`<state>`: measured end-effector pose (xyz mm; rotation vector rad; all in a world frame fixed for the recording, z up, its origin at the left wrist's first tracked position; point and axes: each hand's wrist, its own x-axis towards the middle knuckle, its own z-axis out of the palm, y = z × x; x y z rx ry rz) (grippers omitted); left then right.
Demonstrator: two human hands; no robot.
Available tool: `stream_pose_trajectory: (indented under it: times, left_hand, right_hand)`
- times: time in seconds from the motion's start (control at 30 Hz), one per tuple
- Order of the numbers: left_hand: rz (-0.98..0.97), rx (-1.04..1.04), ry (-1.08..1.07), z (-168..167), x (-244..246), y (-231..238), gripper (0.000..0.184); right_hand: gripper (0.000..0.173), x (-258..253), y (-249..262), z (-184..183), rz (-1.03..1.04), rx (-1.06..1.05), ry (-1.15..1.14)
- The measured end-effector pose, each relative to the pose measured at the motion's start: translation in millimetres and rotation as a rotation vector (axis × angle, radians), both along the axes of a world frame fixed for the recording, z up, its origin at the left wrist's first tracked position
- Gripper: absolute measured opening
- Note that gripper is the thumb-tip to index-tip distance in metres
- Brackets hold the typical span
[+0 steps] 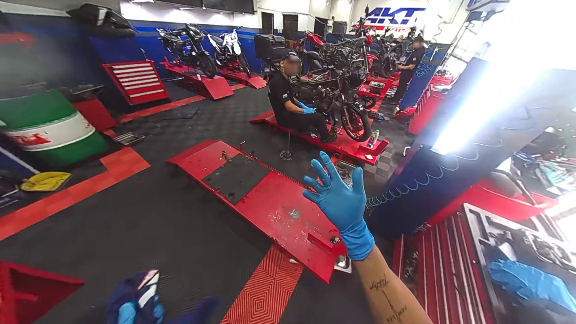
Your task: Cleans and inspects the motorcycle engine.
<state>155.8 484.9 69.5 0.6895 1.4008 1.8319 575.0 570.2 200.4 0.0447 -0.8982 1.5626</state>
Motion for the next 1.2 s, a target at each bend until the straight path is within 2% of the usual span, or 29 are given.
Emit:
stream_pose_trajectory:
  times: [0.1, 0.2, 0.3, 0.37, 0.5, 0.57, 0.63, 0.7, 0.77, 0.8, 0.87, 0.97, 1.03, 1.2]
  left_hand:
    - [-0.252, 0.111, -0.201, 25, 53, 14, 0.037]
    - [-0.489, 0.252, -0.412, 47, 122, 28, 0.047]
    - [-0.423, 0.302, -0.427, 71, 164, 35, 0.046]
    - [-0.341, 0.305, -0.424, 80, 169, 41, 0.040]
    - [-0.330, 0.262, -0.428, 78, 166, 47, 0.039]
    - [-0.347, 0.316, -0.431, 82, 156, 56, 0.042]
    - [-0.389, 0.379, -0.434, 98, 145, 60, 0.044]
    - [-0.406, 0.418, -0.396, 113, 148, 61, 0.044]
    - [-0.459, 0.393, -0.365, 107, 163, 51, 0.041]
    - [-0.475, 0.364, -0.372, 98, 173, 46, 0.039]
    - [-0.422, 0.284, -0.401, 79, 179, 38, 0.036]
    - [-0.292, 0.084, -0.544, 57, 154, 39, 0.038]
    - [-0.291, 0.031, -0.665, 37, 136, 39, 0.046]
    - [-0.188, 0.019, -0.630, 25, 103, 37, 0.053]
  right_hand:
    - [0.098, -31, -15, -9, -0.023, 0.040, -0.211]
    - [0.096, -95, -40, -40, 0.100, 0.045, -0.464]
    - [0.067, -135, -62, -75, 0.003, 0.007, -0.742]
    - [0.055, -139, -80, -85, -0.095, -0.001, -0.794]
    - [0.053, -123, -98, -94, -0.133, 0.042, -0.889]
    - [0.052, -114, -104, -101, -0.120, 0.046, -0.990]
    - [0.054, -111, -114, -121, -0.058, -0.038, -1.090]
    - [0.054, -111, -108, -129, -0.096, -0.166, -1.013]
    - [0.065, -111, -91, -117, -0.098, -0.228, -0.835]
    - [0.060, -114, -85, -109, -0.091, -0.246, -0.752]
    - [0.037, -120, -81, -101, -0.133, -0.272, -0.695]
    - [0.019, -121, -92, -110, -0.193, -0.227, -0.939]
    - [0.022, -126, -104, -118, -0.165, -0.237, -1.076]
    - [0.023, -130, -114, -126, -0.198, -0.238, -1.095]
